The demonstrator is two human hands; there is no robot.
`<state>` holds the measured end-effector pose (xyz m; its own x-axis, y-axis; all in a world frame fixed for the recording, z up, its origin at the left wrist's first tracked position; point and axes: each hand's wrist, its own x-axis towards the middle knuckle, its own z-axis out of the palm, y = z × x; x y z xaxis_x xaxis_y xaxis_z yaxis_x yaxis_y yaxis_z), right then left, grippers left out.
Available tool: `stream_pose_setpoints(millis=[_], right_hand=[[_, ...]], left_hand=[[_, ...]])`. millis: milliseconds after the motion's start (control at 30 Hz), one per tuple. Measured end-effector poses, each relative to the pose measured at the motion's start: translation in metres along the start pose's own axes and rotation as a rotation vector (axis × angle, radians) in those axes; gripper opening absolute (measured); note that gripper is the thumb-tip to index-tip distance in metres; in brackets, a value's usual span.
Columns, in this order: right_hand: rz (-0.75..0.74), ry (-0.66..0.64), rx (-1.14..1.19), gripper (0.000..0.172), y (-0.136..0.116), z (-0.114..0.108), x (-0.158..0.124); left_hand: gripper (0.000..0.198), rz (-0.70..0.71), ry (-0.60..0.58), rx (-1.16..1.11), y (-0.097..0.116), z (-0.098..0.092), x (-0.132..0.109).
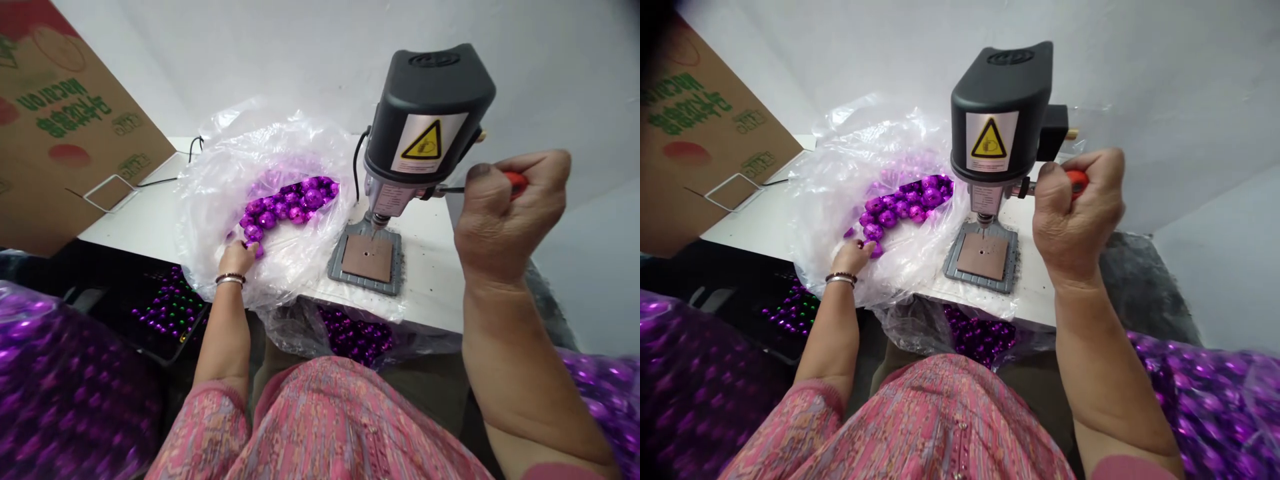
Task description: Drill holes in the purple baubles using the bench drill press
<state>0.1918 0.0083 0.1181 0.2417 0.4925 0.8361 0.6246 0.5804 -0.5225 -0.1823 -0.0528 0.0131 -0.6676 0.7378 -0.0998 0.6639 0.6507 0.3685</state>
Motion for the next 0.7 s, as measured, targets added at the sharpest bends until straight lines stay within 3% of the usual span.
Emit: stream_pose_setpoints(millis=[67, 133, 233, 333, 400, 533, 700], right_hand=[[-0.005, 0.002, 0.022, 0.022, -0.001, 0.0, 0.0], [-0.004, -0.004, 0.031, 0.022, -0.001, -0.001, 0.0], [0.008, -0.027, 0.007, 0.023, -0.001, -0.001, 0.0], [-0.003, -0.023, -0.002, 0.023, 0.0, -0.001, 0.0], [-0.012, -0.019, 0.004, 0.023, 0.0, 0.0, 0.0], [0.028, -0.042, -0.011, 0.02, -0.007, -0.002, 0.004], [0.266, -0.192, -0.073, 0.027, -0.022, 0.0, 0.033]], left_hand=[[0.048, 0.015, -0.039, -0.026, -0.005, 0.012, -0.002], [0.055, 0.074, -0.004, -0.142, -0.002, 0.02, -0.009], [0.057, 0.232, 0.032, -0.669, 0.013, 0.019, -0.026], [0.052, 0.305, -0.208, -1.335, 0.035, 0.012, -0.05], [0.054, 0.309, -0.419, -1.55, 0.052, 0.012, -0.067], [0.064, 0.28, -0.699, -1.535, 0.083, 0.029, -0.095], [0.069, 0.191, -0.875, -1.357, 0.108, 0.063, -0.101]])
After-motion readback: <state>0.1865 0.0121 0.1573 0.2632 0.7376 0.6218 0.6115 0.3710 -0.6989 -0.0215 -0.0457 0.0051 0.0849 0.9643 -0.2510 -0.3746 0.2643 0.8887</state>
